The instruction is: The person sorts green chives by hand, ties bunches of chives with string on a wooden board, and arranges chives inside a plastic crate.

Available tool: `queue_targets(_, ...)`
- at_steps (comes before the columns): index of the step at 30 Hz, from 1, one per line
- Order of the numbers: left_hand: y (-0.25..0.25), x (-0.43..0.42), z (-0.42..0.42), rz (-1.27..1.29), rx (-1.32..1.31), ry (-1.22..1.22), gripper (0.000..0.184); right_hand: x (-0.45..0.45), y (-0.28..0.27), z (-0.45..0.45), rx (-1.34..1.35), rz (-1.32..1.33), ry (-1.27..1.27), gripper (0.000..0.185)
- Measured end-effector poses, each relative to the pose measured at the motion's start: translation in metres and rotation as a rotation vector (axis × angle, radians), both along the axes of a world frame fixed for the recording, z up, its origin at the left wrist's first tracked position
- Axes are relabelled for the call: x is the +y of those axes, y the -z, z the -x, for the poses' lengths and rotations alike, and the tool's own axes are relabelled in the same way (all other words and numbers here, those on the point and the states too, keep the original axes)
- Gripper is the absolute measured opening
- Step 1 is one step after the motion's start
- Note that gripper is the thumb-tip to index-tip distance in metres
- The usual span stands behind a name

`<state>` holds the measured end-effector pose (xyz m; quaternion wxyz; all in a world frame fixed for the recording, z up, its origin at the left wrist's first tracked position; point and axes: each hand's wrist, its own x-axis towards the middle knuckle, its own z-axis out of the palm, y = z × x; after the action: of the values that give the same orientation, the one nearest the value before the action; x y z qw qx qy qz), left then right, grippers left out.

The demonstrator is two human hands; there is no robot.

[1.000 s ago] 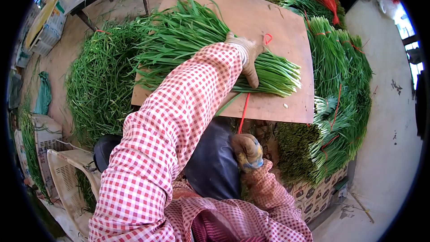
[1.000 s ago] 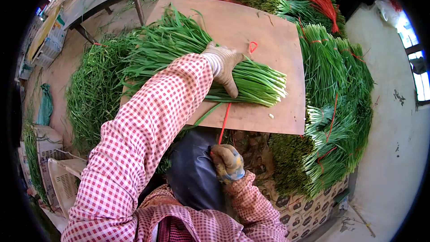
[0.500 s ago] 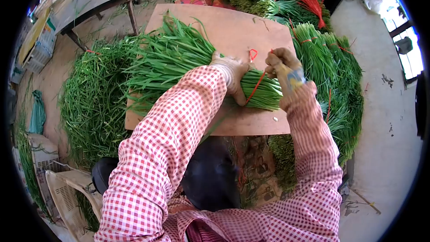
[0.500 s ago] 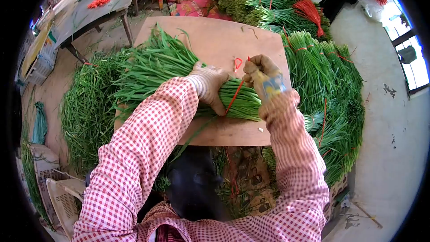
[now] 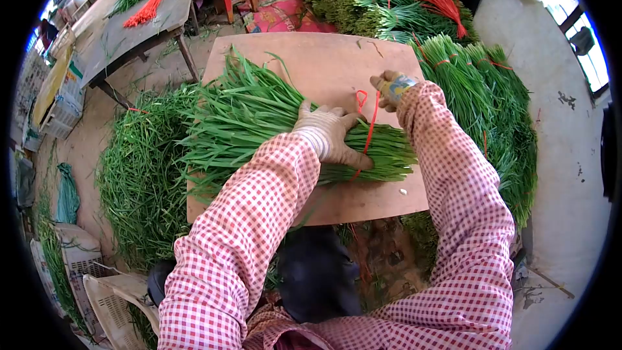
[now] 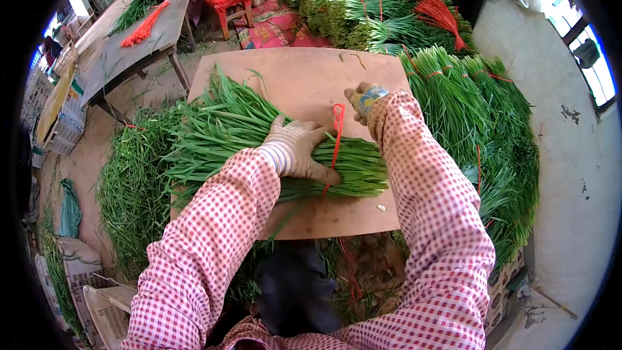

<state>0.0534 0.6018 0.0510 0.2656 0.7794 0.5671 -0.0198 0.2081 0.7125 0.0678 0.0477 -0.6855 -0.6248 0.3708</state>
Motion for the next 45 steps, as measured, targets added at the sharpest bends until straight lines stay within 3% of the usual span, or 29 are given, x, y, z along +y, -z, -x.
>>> queue_targets(3, 0.002, 0.002, 0.000, 0.009, 0.005, 0.009, 0.111, 0.054, 0.077, -0.010, -0.148, 0.059, -0.100, 0.056)
queue_targets(4, 0.002, 0.002, 0.000, 0.016, 0.005, 0.013, 0.111, 0.052, 0.075, -0.011, -0.133, -0.010, -0.199, 0.047)
queue_targets(7, 0.005, 0.002, 0.001, -0.013, -0.025, -0.003, 0.111, 0.036, 0.064, -0.009, 0.118, 0.074, -0.159, 0.036)
queue_targets(11, 0.002, 0.001, 0.002, -0.012, -0.086, -0.065, 0.113, 0.003, 0.020, -0.008, 0.262, 0.027, -0.158, 0.027)
queue_targets(14, -0.003, 0.002, 0.000, 0.021, -0.074, -0.123, 0.115, -0.019, 0.020, -0.015, 0.369, -0.115, -0.490, 0.020)
queue_targets(15, -0.002, 0.004, -0.001, 0.026, -0.078, -0.122, 0.115, -0.023, 0.022, -0.018, 0.366, -0.110, -0.489, 0.020)
queue_targets(18, -0.003, 0.008, -0.003, 0.069, 0.010, -0.055, 0.113, -0.033, 0.025, -0.021, 0.475, -0.096, -0.319, 0.020)
queue_targets(22, 0.002, 0.006, -0.005, 0.029, 0.006, -0.095, 0.110, -0.044, 0.012, -0.033, 0.380, -0.119, -0.350, 0.023)
queue_targets(24, -0.001, 0.006, -0.005, 0.044, -0.006, -0.087, 0.109, -0.048, 0.020, -0.051, 0.482, -0.349, -0.170, 0.027)
queue_targets(25, -0.003, 0.006, -0.004, 0.060, -0.009, -0.079, 0.107, -0.065, 0.003, -0.052, 0.471, -0.292, 0.011, 0.034)
queue_targets(29, -0.007, 0.005, -0.003, 0.066, 0.001, -0.055, 0.107, -0.116, -0.017, -0.047, 0.626, -0.191, -0.036, 0.041)
queue_targets(34, -0.005, 0.003, -0.003, 0.044, 0.009, -0.061, 0.111, -0.111, -0.006, -0.016, 0.638, -0.179, 0.117, 0.030)
queue_targets(38, -0.009, 0.002, -0.002, 0.061, 0.000, -0.063, 0.112, -0.105, -0.008, -0.025, 0.679, -0.155, 0.080, 0.027)
queue_targets(41, -0.008, 0.002, 0.000, 0.081, 0.007, -0.047, 0.112, -0.101, -0.019, -0.024, 0.453, -0.041, -0.012, 0.039)
queue_targets(43, -0.007, 0.001, 0.002, 0.063, -0.020, -0.045, 0.111, -0.100, -0.026, -0.020, 0.297, 0.062, -0.168, 0.060)
queue_targets(45, -0.005, 0.002, 0.001, 0.045, -0.008, -0.049, 0.111, -0.090, -0.029, -0.011, 0.212, 0.073, -0.177, 0.068)
